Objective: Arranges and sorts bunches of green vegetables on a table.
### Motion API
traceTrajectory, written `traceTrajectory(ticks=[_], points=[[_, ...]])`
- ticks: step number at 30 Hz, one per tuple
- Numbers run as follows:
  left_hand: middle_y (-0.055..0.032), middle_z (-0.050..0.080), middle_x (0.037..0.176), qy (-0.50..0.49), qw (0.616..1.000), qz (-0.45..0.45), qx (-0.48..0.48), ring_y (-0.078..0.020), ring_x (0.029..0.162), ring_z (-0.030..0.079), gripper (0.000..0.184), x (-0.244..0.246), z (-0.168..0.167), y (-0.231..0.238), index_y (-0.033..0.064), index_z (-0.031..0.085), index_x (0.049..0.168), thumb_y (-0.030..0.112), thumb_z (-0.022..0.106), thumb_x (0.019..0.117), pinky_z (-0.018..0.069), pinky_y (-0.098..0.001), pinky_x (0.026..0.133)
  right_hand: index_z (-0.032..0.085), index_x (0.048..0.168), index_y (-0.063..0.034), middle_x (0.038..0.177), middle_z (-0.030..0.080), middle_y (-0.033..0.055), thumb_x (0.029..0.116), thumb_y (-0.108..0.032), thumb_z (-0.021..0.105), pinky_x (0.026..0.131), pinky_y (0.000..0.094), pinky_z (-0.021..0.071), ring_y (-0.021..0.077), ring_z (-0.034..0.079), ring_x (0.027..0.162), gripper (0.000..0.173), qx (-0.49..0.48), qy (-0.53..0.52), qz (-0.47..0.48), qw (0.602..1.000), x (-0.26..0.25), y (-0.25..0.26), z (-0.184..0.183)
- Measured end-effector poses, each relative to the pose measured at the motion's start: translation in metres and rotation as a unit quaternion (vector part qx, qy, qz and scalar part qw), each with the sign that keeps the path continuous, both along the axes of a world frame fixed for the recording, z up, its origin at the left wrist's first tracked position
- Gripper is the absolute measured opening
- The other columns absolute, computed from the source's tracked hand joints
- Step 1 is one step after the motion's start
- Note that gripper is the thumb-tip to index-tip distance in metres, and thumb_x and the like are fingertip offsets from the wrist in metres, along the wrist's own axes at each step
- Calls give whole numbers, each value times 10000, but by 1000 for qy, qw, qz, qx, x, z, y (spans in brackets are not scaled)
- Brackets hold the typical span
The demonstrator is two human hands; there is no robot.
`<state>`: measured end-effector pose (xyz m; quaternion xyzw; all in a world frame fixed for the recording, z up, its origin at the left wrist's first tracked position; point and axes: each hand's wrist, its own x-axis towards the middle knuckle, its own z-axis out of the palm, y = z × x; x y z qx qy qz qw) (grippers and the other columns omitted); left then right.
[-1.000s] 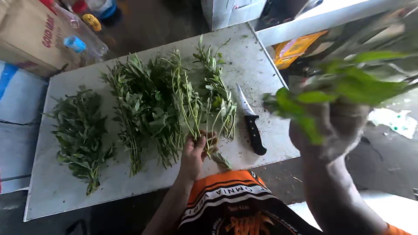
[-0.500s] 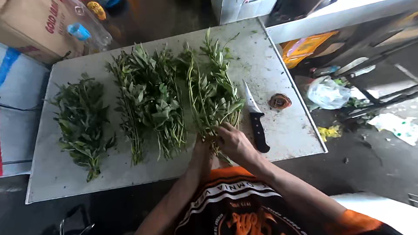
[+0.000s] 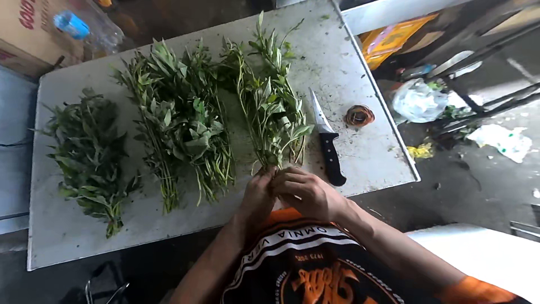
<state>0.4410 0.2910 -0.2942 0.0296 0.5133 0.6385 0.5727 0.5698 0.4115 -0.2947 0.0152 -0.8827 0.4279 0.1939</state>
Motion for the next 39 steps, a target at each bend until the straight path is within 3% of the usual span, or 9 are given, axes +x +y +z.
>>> traceTrajectory(ticks=[4, 8, 13, 20, 26, 29, 31, 35, 39], points=[[-102, 681, 1030, -59, 997, 32, 35, -168, 895, 687, 356, -6, 1, 4, -8, 521, 1319, 185, 294, 1125, 588, -323, 824, 738, 1062, -70, 1093, 736, 47, 982, -156, 635, 956, 327, 579, 123, 687, 1068, 157, -75, -8, -147, 986, 19, -1, 6], [-127, 664, 1169, 2, 999, -23, 35, -175, 1034, 667, 345, -6, 4, 3, -44, 511, 1352, 146, 368, 1102, 562, -363, 931, 681, 1205, -81, 1022, 738, -6, 1008, -374, 624, 814, 259, 602, 47, 706, 888, 358, -246, -221, -163, 929, 22, 8, 8], [3, 661, 955, 115, 988, -85, -57, -15, 839, 624, 260, 0, 12, 2, -18, 612, 1192, 132, 427, 1090, 539, -206, 779, 660, 1185, -26, 959, 730, 72, 1057, -217, 556, 771, 359, 637, 174, 729, 830, 252, -530, -249, -123, 801, 8, 1, 11], [-97, 694, 1023, 95, 988, -110, -59, -156, 851, 712, 265, -13, 15, 0, -21, 539, 1279, 134, 421, 1100, 620, -327, 764, 693, 1117, -79, 865, 717, -16, 1025, -225, 594, 716, 278, 601, 57, 689, 740, 199, -289, -257, -216, 897, 4, -1, 9], [-77, 732, 998, 186, 954, -193, -135, -147, 812, 729, 382, -14, 6, 6, 24, 628, 1237, 332, 651, 1012, 632, -326, 726, 623, 1140, -15, 969, 696, 189, 988, -245, 588, 815, 582, 538, 367, 697, 935, 278, -49, -379, -189, 905, -10, -4, 23], [-104, 726, 1037, 194, 942, -245, -121, -161, 860, 740, 319, -25, 4, 4, -5, 612, 1255, 239, 580, 1052, 643, -353, 784, 579, 1192, -6, 972, 686, 184, 1028, -241, 526, 828, 555, 546, 353, 698, 933, 292, -57, -398, -164, 901, -11, -4, 20], [-97, 720, 997, 210, 928, -284, -118, -155, 871, 730, 305, -35, 6, -4, -18, 614, 1190, 251, 534, 1070, 630, -360, 819, 550, 1226, -47, 908, 692, 95, 1075, -268, 471, 760, 447, 597, 229, 714, 810, 279, -123, -394, -157, 897, -10, -2, 16], [-40, 689, 832, 318, 846, -394, -165, -120, 729, 655, 376, -56, 41, -25, 23, 649, 999, 326, 447, 1093, 557, -357, 726, 572, 1311, -49, 798, 616, 71, 1088, -282, 463, 671, 426, 538, 195, 608, 677, 340, -150, -339, -194, 908, -3, 9, 9], [40, 660, 741, 282, 926, -249, 40, -48, 642, 635, 280, -78, 92, -47, 25, 647, 1128, 188, 422, 1089, 579, -240, 662, 629, 1162, -50, 781, 623, 91, 1087, -398, 458, 677, 460, 528, 235, 622, 699, 395, -78, -321, -201, 922, 3, 16, 1]])
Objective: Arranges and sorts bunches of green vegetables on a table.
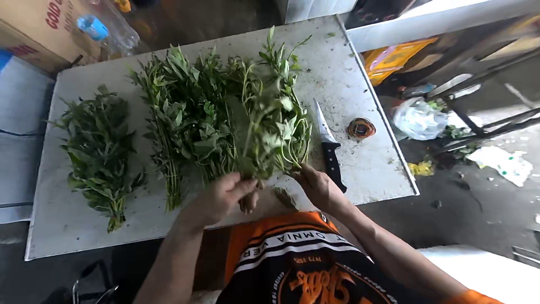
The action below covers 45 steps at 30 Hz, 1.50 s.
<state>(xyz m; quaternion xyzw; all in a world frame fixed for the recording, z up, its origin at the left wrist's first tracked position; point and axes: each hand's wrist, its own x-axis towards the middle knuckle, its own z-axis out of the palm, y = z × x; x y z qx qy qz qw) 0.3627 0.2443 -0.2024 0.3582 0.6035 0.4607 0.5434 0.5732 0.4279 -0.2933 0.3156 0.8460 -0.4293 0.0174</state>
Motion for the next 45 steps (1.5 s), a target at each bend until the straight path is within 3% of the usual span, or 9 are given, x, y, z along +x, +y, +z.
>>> traceTrajectory(ticks=[4, 8, 13, 17, 21, 27, 34, 38, 45], points=[[43, 667, 718, -42, 967, 72, 240, -109, 668, 697, 296, -30, 61, 2, 118, 667, 1107, 325, 457, 1084, 637, -333, 725, 638, 1099, -48, 794, 606, 83, 1100, -325, 438, 683, 433, 519, 215, 609, 699, 342, -94, -46, -12, 994, -2, 10, -7], [47, 636, 679, -135, 932, 124, 313, -109, 602, 674, 286, -37, 79, 12, 123, 669, 1065, 279, 430, 1082, 637, -336, 655, 625, 1076, -82, 677, 526, -66, 1100, -290, 420, 463, 203, 413, 30, 455, 504, 293, -299, 200, -111, 926, 6, 8, 0], [53, 681, 736, -179, 958, 100, 200, -95, 690, 686, 297, 2, 0, 33, 182, 726, 996, 328, 479, 1073, 614, -331, 745, 652, 1053, -211, 643, 505, -120, 1097, -360, 449, 475, 185, 422, -5, 448, 517, 255, -170, 411, -171, 879, 18, 17, 65], [-60, 730, 893, -300, 946, 110, 59, -177, 808, 727, 319, 53, -57, 33, 17, 592, 1246, 115, 341, 1076, 620, -372, 817, 663, 1094, -258, 687, 519, -139, 1095, -368, 460, 469, 166, 429, -8, 449, 510, 230, -115, 501, -219, 830, 27, 35, 109], [-124, 700, 1064, -332, 934, 109, -74, -217, 895, 716, 354, 83, -81, 34, 20, 397, 1422, 68, 352, 1074, 604, -376, 846, 615, 1091, -205, 703, 506, -125, 1115, -279, 385, 444, 157, 416, 3, 439, 494, 243, -83, 518, -240, 817, 23, 38, 124], [13, 557, 760, -372, 904, 211, -34, -59, 604, 521, 243, 78, -90, 40, 65, 527, 1082, 115, 291, 1059, 471, -206, 578, 610, 1101, -171, 644, 507, -82, 1108, -317, 410, 458, 240, 449, 49, 463, 493, 248, -133, 348, -144, 917, 7, 8, 77], [-57, 679, 944, -301, 933, 196, 9, -119, 853, 677, 300, 93, -97, 38, -11, 556, 1214, 243, 455, 1092, 583, -307, 819, 613, 1028, -71, 708, 578, -17, 1113, -315, 394, 584, 291, 532, 76, 581, 599, 339, -214, 44, -49, 975, -16, -36, 13], [-56, 676, 928, -257, 947, 191, -32, -106, 853, 672, 306, 99, -99, 37, -26, 569, 1199, 237, 456, 1091, 578, -296, 823, 595, 1149, -45, 919, 659, 159, 1092, -295, 409, 806, 548, 525, 325, 675, 904, 317, -87, -158, 110, 977, -20, -29, 37], [-77, 659, 992, -322, 906, 275, -27, -139, 898, 663, 278, 96, -91, 42, -3, 571, 1195, 193, 393, 1108, 571, -319, 851, 583, 1315, -20, 970, 711, 156, 1033, -515, 505, 744, 578, 564, 351, 714, 864, 575, 53, -82, 93, 991, 1, -47, 45]])
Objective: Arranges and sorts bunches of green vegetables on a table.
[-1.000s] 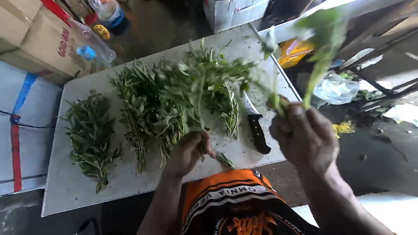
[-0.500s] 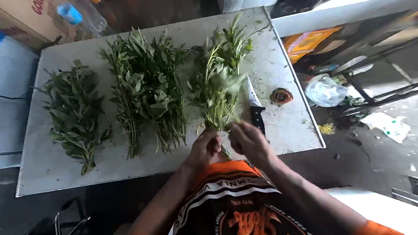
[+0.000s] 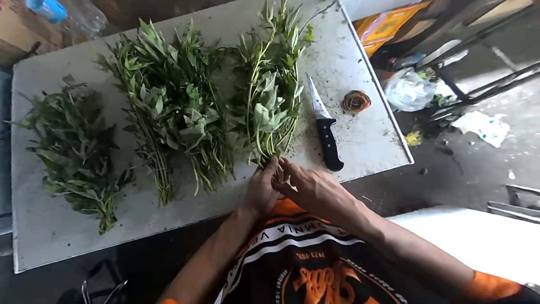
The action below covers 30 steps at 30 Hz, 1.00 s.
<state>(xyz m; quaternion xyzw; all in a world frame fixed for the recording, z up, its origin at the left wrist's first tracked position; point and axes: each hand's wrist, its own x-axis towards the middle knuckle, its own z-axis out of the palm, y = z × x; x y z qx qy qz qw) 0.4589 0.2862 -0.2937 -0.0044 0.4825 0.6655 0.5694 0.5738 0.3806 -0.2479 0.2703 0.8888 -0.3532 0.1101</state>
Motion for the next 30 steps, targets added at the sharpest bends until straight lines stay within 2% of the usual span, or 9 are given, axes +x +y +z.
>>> traceTrajectory(ticks=[6, 9, 11, 14, 18, 22, 25, 28, 30], points=[[-64, 626, 1331, 34, 991, -103, 80, -141, 1183, 614, 385, -15, -5, -8, 76, 529, 1382, 272, 327, 1119, 508, -342, 1017, 578, 1289, -48, 984, 693, 103, 1061, -425, 507, 810, 437, 590, 216, 706, 875, 447, -81, 78, -84, 990, -7, -16, -9], [-77, 630, 1314, 42, 986, -147, 69, -152, 1169, 618, 365, -25, -6, -10, 53, 529, 1374, 250, 368, 1112, 516, -342, 992, 483, 1400, -9, 973, 665, 144, 1095, -307, 449, 825, 457, 567, 253, 678, 871, 427, -109, 59, -94, 988, -13, -22, -9], [-80, 657, 1189, 78, 971, -224, 33, -136, 1063, 648, 342, -35, -3, -15, 12, 521, 1350, 223, 457, 1088, 551, -329, 931, 521, 1302, -15, 936, 646, 117, 1097, -258, 432, 800, 430, 562, 216, 660, 847, 330, -140, 49, -101, 984, -12, -21, -13], [-77, 691, 1242, 327, 836, -436, -67, -139, 1121, 674, 582, -53, 18, -31, 32, 510, 1441, 399, 630, 1006, 546, -353, 1009, 544, 1250, -57, 896, 606, 75, 1105, -284, 421, 758, 395, 535, 171, 617, 802, 296, -199, 12, -121, 973, -5, -8, -15], [-69, 732, 1187, 697, 639, -322, 47, -216, 1099, 701, 414, -50, 49, -45, 88, 685, 1313, 331, 668, 977, 575, -395, 949, 579, 1177, -64, 776, 535, -20, 1104, -297, 431, 639, 238, 489, 42, 530, 660, 286, -259, 68, -107, 958, 11, 9, -21], [-67, 579, 1467, 804, 442, -368, 149, -284, 1449, 437, 417, -61, 43, 10, 172, 631, 1397, 152, 644, 981, 294, -572, 1200, 604, 1106, -67, 776, 534, -40, 1099, -276, 432, 643, 209, 474, 14, 518, 667, 270, -282, 82, -24, 956, 15, 32, -11], [-71, 693, 1270, 824, 386, -391, 139, -285, 1385, 516, 363, -70, 29, 40, 141, 668, 1313, 154, 688, 950, 211, -614, 1234, 597, 1195, -52, 798, 559, -4, 1099, -285, 421, 632, 248, 481, 48, 532, 668, 308, -280, 66, 28, 957, 24, 58, 4], [-108, 718, 1122, 830, 356, -404, 147, -278, 1171, 668, 254, -69, 32, 57, 78, 686, 1207, 152, 653, 966, 340, -569, 1185, 597, 1099, -49, 758, 547, -25, 1104, -327, 439, 581, 208, 443, 23, 510, 624, 321, -310, 105, 39, 944, 39, 83, 2], [-123, 726, 1079, 832, 357, -403, 136, -283, 1094, 698, 220, -66, 34, 70, 51, 703, 1156, 138, 614, 975, 381, -550, 1158, 646, 1162, -44, 832, 639, 3, 1091, -348, 480, 647, 230, 523, 39, 593, 681, 354, -296, 147, 16, 944, 52, 104, -4]])
